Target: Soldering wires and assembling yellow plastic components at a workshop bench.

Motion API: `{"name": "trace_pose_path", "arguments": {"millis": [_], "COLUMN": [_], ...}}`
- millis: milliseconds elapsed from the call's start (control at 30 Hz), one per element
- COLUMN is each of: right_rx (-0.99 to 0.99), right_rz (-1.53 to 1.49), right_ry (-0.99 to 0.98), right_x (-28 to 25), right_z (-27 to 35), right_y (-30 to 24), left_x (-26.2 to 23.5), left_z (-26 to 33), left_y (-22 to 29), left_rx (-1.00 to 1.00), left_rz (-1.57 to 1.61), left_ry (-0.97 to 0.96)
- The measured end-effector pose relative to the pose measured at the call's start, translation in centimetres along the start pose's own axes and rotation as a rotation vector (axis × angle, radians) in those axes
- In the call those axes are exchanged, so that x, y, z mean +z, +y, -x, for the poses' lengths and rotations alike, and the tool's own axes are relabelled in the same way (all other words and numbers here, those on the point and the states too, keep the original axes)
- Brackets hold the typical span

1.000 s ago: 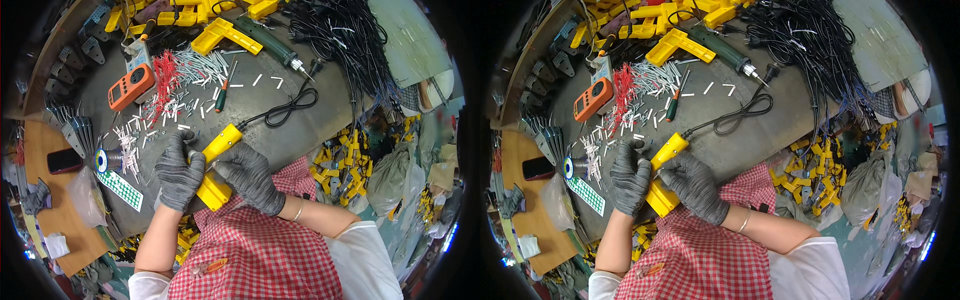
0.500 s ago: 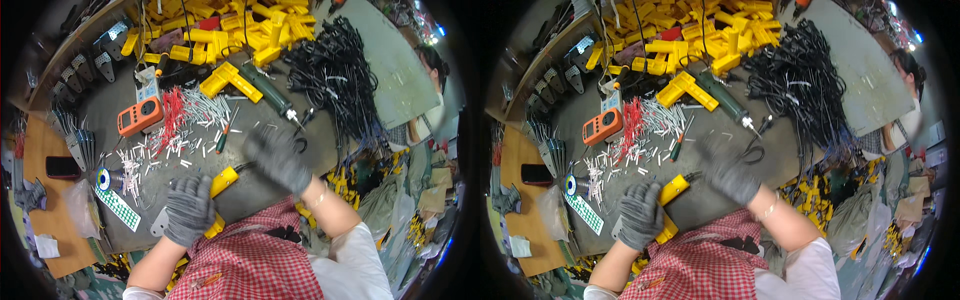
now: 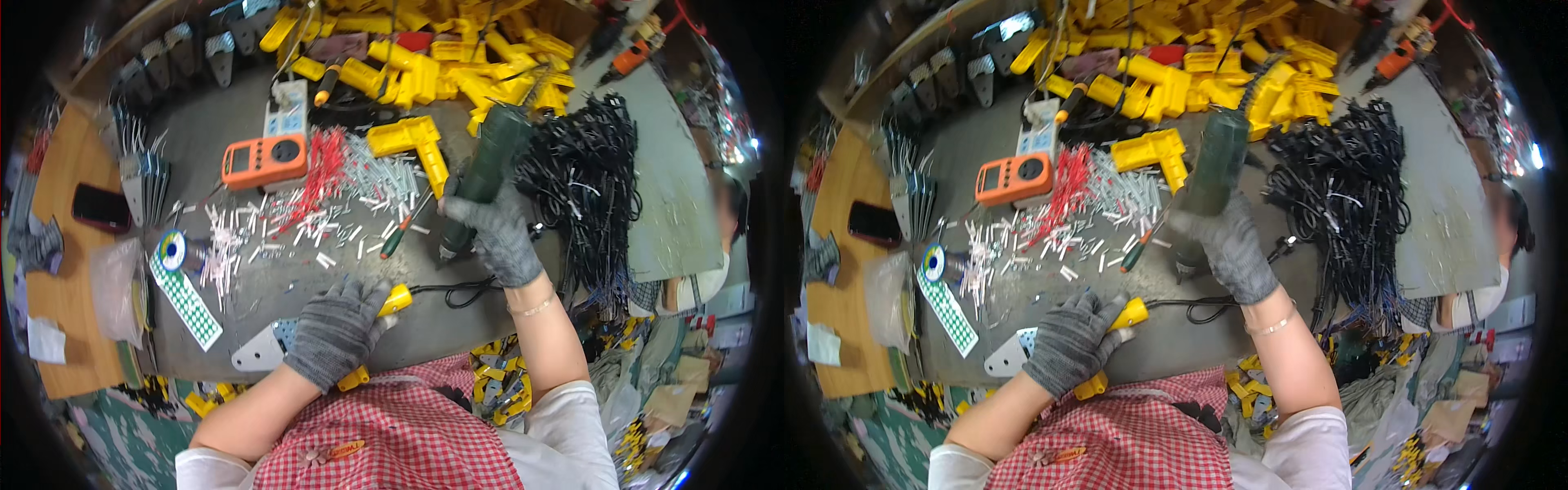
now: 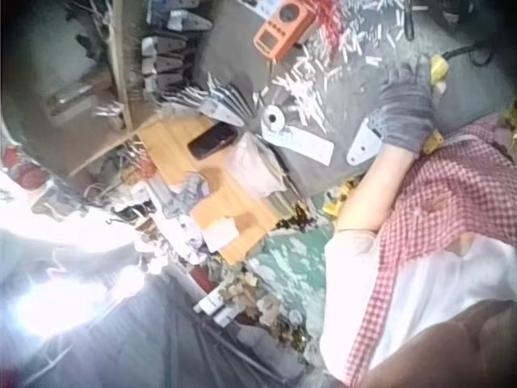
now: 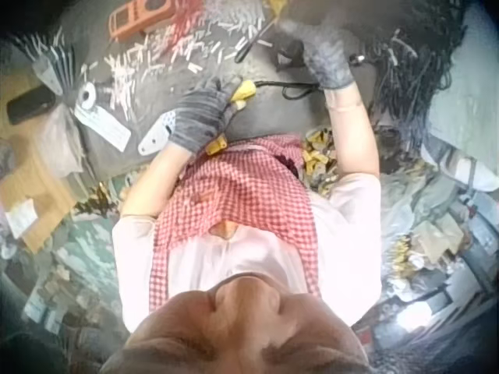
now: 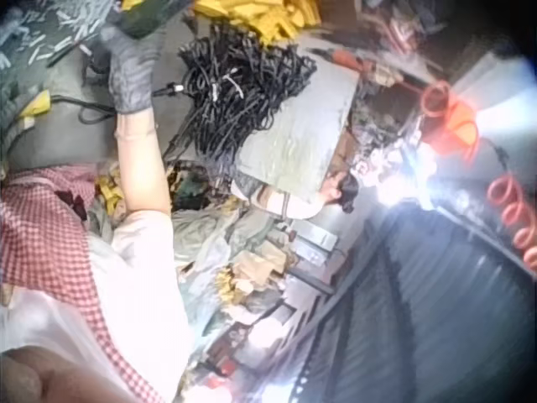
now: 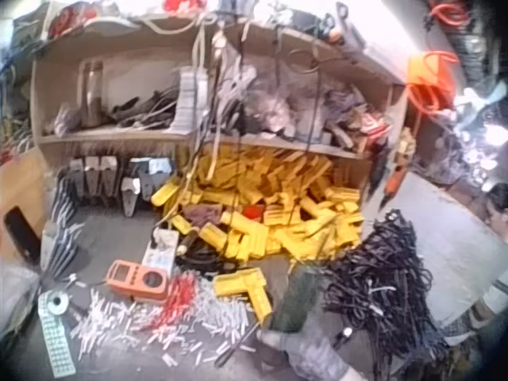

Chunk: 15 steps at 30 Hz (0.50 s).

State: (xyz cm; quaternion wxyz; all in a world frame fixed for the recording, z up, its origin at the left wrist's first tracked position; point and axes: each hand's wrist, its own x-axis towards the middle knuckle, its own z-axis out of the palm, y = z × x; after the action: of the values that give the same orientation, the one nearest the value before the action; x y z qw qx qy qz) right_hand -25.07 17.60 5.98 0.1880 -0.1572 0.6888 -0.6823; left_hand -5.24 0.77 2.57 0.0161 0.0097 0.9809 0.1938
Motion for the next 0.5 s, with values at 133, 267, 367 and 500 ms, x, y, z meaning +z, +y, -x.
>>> {"name": "trace_pose_path", "arguments": {"millis": [133,267,367,500], "right_rx": [-0.06,-0.775,-0.021,-0.247], "right_rz": [0.095,0.924,-0.054,0.189], "right_ry": [-0.013,-0.148,-0.177,-0.37], "right_x": [2.7,4.6,6.7,6.9], "right_z": [4.2,6.3,7.7,6.6], "right_y": [-0.7,-0.6,-1.8,-0.3], "left_x": [0.5,0.2,-0.3,-0.8], "left_z": [-0.3,-0.6,-0.6,-0.4], "left_y": [-0.2,0.0,-0.1,0.5], "left_rx": [0.011,-0.024,-0.052,-0.138], "left_rz": [0.006,0.005,0.076,0.091], "left_ry": [0.025,-0.023,-0.099,-0.095]}}
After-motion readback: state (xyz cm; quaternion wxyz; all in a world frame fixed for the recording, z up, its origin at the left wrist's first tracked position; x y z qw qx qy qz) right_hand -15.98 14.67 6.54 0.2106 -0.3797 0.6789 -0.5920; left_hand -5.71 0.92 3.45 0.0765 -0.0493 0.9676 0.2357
